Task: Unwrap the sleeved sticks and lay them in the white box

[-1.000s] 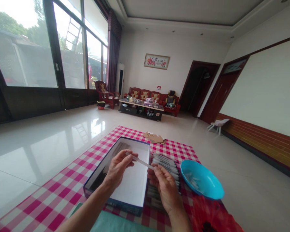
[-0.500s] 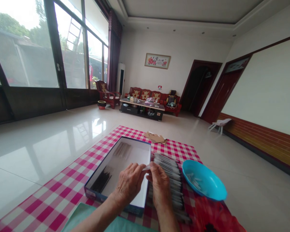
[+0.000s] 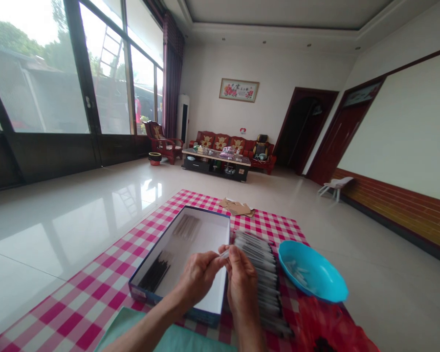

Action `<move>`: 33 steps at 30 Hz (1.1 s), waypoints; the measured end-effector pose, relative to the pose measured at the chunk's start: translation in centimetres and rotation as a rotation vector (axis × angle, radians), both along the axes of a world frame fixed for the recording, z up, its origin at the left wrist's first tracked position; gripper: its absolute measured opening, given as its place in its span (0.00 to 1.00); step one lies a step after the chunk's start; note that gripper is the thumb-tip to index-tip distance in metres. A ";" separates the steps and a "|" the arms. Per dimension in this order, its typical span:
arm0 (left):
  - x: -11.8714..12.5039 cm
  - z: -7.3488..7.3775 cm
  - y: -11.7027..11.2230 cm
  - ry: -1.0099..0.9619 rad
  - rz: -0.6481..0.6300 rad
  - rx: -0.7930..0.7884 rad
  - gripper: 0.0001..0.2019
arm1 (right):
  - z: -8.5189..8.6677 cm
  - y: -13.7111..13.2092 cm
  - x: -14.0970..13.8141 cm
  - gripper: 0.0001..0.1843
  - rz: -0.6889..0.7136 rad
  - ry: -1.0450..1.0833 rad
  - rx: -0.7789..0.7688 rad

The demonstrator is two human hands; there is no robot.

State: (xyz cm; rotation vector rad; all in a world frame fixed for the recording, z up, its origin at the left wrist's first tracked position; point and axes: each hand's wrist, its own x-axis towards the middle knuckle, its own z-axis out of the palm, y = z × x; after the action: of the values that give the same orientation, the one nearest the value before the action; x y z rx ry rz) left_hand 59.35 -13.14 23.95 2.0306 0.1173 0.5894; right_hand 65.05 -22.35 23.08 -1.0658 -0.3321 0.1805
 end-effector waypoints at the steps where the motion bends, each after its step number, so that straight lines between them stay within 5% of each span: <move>1: 0.0 0.1 0.1 0.031 -0.077 -0.129 0.21 | 0.1 -0.1 0.0 0.10 0.025 -0.009 -0.001; 6: 0.2 0.6 1.0 0.281 -0.436 -0.773 0.25 | 0.7 -0.4 0.0 0.12 0.067 -0.016 -0.017; 10: 0.1 0.8 1.5 0.378 -0.577 -0.931 0.22 | 0.8 -0.4 0.0 0.12 0.085 -0.006 -0.020; 13: 0.0 0.7 1.2 0.261 -0.498 -0.722 0.20 | 0.5 -0.4 0.3 0.13 0.124 0.016 -0.001; 19: 0.1 -0.3 0.2 -0.090 0.054 0.163 0.11 | 0.1 0.5 0.1 0.15 0.081 0.123 -0.016; 24: 0.1 -1.1 -0.1 -0.058 0.182 0.484 0.15 | -0.5 1.6 -0.5 0.14 0.011 0.139 0.012; 28: -0.1 -0.5 0.5 -0.074 0.078 0.344 0.15 | 0.0 0.8 -0.1 0.12 -0.024 0.071 -0.056; 33: -0.2 0.4 2.1 0.140 -0.189 -0.305 0.19 | 1.8 -2.6 2.5 0.11 -0.099 0.096 0.131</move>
State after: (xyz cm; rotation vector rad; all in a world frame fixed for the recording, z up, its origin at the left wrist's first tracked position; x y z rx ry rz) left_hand 59.15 -11.03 24.31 1.7599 0.0909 0.2907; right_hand 67.51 -24.96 24.90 -0.9387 -0.2016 0.1192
